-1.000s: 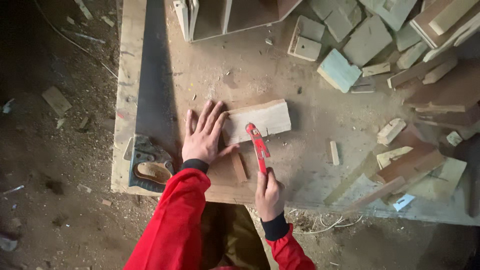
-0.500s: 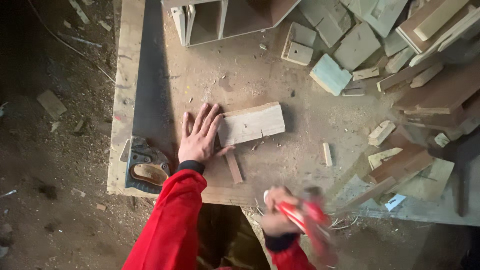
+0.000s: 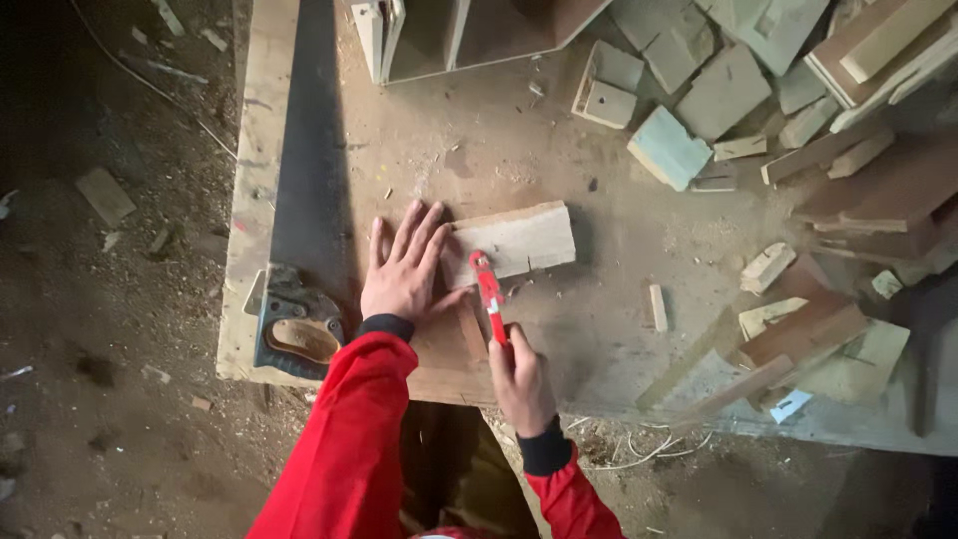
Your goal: The person uses a hammer to repeatedly strike small pieces of wood on a workbench, splitting or shaping them. They move the wood pieces around and continue hammering different sections throughout the clip.
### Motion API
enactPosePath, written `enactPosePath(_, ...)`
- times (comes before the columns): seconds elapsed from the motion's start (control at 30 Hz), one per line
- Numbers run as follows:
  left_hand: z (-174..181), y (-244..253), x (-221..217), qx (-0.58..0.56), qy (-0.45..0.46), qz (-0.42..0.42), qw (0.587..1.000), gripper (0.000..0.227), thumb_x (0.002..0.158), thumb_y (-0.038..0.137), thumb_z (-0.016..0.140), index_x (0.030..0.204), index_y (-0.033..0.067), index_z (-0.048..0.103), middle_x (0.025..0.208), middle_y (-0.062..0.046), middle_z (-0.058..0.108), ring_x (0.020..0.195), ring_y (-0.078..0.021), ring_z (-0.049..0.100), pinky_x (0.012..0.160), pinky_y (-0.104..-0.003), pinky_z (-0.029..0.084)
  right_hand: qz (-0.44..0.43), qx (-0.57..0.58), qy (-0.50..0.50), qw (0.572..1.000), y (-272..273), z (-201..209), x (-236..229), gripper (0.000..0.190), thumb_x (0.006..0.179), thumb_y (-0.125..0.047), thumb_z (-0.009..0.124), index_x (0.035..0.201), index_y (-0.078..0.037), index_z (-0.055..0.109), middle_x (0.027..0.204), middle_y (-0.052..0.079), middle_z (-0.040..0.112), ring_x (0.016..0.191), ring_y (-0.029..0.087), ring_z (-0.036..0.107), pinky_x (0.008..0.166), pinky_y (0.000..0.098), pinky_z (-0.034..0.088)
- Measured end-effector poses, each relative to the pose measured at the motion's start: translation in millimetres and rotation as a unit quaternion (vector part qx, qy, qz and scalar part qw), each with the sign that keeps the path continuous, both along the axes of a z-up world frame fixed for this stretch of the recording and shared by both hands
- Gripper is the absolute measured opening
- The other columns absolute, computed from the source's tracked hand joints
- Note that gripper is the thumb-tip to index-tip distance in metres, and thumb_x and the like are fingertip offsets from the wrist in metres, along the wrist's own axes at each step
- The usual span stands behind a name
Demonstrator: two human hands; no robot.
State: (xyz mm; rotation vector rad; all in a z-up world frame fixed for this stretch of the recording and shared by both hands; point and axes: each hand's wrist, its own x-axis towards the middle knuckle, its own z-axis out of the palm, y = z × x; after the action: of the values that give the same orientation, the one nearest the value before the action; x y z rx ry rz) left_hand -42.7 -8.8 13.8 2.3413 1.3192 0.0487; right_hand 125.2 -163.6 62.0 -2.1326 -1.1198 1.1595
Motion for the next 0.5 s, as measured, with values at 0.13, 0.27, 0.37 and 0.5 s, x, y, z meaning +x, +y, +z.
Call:
enactPosePath(0.13,-5,-3,0,0.024,-0.004,0.000,1.000,0.099,0.080,0.074,0.064,0.154,0.0125,0.045,0.170,-0.002,0.026,0.158,-0.0228,0.017,0.125,-0.062,0.009,0.000,-0.022,0.049,0.999,13,-3,7,0.034,0.106,-0.032,0.047,0.093,-0.004,0.061,0.063,0.011,0.061,0.050,0.026,0.062,0.047,0.0411,0.048)
enactPosePath(0.27,-10,6,1,0.018,-0.020,0.005,1.000,0.102,0.077,0.078,0.064,0.152,0.0115,0.045,0.168,-0.003,0.026,0.157,-0.0238,0.018,0.124,-0.064,0.008,-0.092,0.009,0.007,0.996,27,0,1,0.037,0.105,-0.032,0.048,0.090,-0.004,0.065,0.056,0.010,0.061,0.049,0.024,0.065,0.050,0.0416,0.050)
enactPosePath(0.37,-7,-5,-2,0.021,-0.005,0.002,1.000,0.099,0.079,0.076,0.063,0.152,0.0117,0.045,0.170,-0.003,0.026,0.158,-0.0233,0.018,0.125,-0.063,0.008,-0.092,0.011,-0.030,0.995,20,10,-3,0.036,0.106,-0.032,0.046,0.093,-0.004,0.064,0.058,0.012,0.061,0.052,0.028,0.066,0.052,0.0435,0.049)
enactPosePath(0.5,-5,6,3,0.005,-0.015,0.007,1.000,0.099,0.078,0.076,0.064,0.151,0.0119,0.046,0.168,-0.003,0.027,0.157,-0.0232,0.018,0.124,-0.064,0.009,-0.094,-0.017,-0.046,0.994,31,12,0,0.035,0.104,-0.033,0.048,0.094,-0.004,0.066,0.059,0.013,0.066,0.055,0.031,0.070,0.053,0.0437,0.052)
